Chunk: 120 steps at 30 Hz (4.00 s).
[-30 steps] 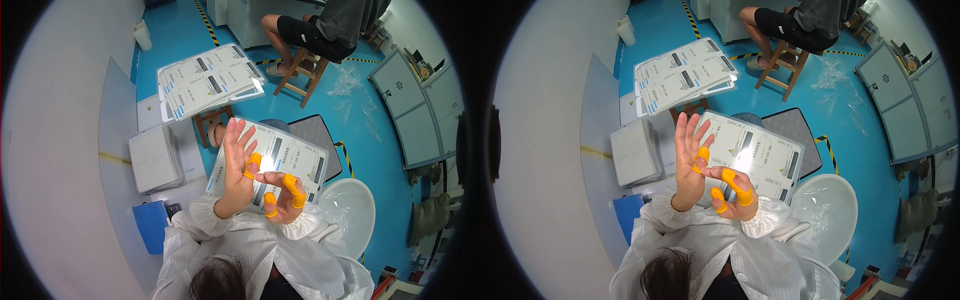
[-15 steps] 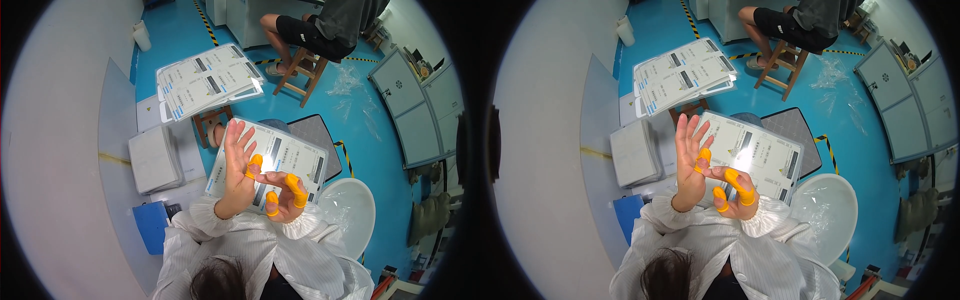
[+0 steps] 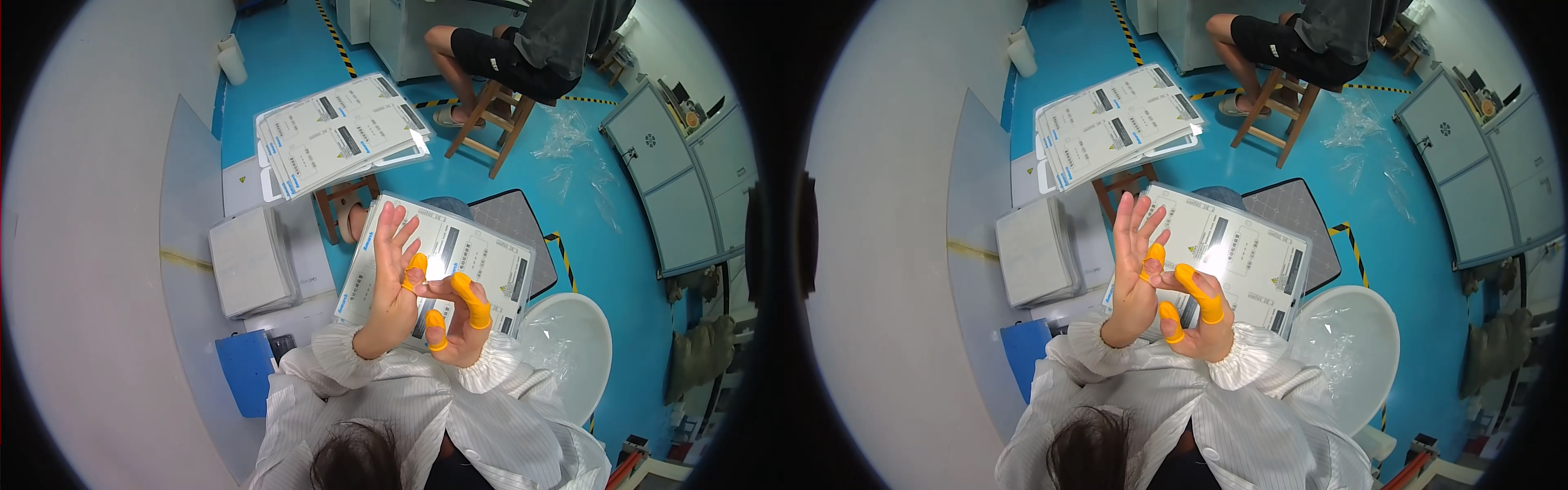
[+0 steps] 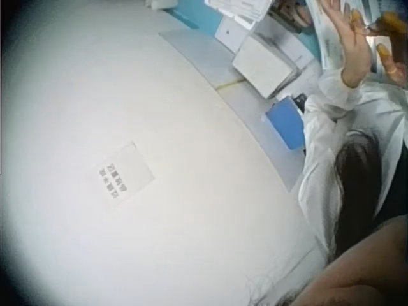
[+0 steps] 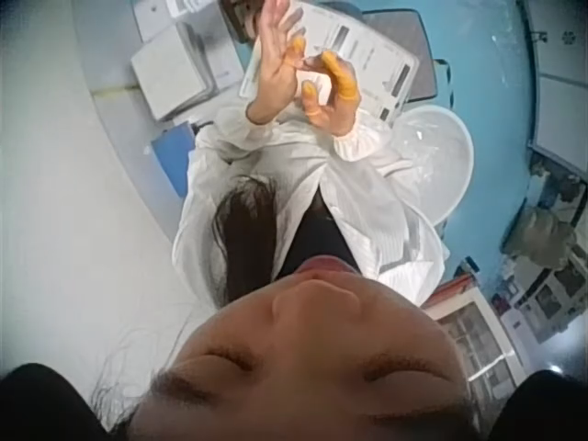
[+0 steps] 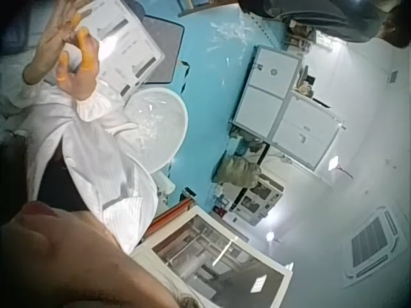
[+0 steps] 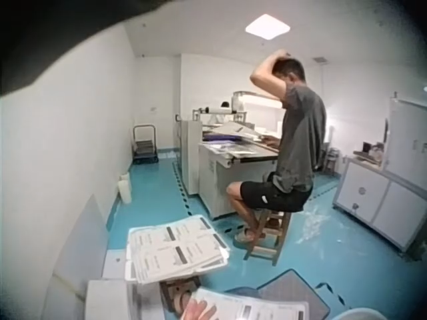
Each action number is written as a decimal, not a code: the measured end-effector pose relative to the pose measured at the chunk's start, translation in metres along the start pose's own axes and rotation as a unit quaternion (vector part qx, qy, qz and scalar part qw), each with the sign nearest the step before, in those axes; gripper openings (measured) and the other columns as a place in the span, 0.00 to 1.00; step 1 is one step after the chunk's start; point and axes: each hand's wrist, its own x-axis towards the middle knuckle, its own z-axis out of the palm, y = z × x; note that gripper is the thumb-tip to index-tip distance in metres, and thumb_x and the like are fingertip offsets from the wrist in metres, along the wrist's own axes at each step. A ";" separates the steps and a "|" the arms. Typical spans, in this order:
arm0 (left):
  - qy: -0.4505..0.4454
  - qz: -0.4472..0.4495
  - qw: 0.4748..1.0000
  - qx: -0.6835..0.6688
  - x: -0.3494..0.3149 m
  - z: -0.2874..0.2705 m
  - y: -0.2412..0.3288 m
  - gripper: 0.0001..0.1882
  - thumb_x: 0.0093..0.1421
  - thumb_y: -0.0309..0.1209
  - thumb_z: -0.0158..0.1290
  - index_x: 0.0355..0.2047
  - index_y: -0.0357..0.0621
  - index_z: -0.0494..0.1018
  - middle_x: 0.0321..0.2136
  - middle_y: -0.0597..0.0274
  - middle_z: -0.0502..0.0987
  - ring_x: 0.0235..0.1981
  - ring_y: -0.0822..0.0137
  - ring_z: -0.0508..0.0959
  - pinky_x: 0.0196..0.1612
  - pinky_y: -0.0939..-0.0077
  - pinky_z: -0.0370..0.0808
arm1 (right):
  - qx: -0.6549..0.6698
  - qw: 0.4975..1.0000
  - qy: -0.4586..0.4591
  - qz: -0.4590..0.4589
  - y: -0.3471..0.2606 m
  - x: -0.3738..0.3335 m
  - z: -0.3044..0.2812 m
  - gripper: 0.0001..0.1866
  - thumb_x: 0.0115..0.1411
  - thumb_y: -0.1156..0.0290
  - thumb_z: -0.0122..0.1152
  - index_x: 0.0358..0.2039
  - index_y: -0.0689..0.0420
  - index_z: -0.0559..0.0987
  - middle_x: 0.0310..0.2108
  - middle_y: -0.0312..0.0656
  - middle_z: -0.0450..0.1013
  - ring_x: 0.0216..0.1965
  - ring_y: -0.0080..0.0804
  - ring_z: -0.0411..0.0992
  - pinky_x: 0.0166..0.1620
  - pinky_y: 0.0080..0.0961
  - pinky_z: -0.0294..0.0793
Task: The recorder is sorting printed labels and placing them into clear plastic protective bags.
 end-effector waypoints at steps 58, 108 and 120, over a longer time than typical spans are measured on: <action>0.037 -0.368 0.917 0.148 -0.101 -0.186 -0.097 0.17 0.54 0.18 0.50 0.45 0.30 0.68 0.33 0.60 0.77 0.33 0.74 0.75 0.40 0.85 0.70 | -0.035 0.923 -0.243 0.297 0.075 -0.031 0.057 0.14 0.51 0.82 0.52 0.40 0.63 0.74 0.32 0.46 0.69 0.34 0.40 0.71 0.39 0.24 0.70; 0.027 -0.246 0.928 0.278 -0.035 -0.161 -0.050 0.19 0.49 0.16 0.51 0.43 0.38 0.73 0.20 0.64 0.74 0.23 0.80 0.71 0.29 0.86 0.69 | -0.186 0.910 -0.288 0.232 0.112 -0.023 0.101 0.18 0.41 0.65 0.68 0.28 0.63 0.73 0.25 0.44 0.67 0.25 0.40 0.68 0.30 0.28 0.68; 0.013 -0.249 0.941 0.231 -0.032 -0.165 -0.051 0.22 0.48 0.12 0.46 0.44 0.39 0.72 0.21 0.66 0.72 0.25 0.79 0.71 0.33 0.87 0.68 | -0.135 0.917 -0.299 0.228 0.108 -0.017 0.094 0.13 0.44 0.68 0.66 0.24 0.63 0.74 0.23 0.45 0.68 0.24 0.41 0.70 0.29 0.29 0.68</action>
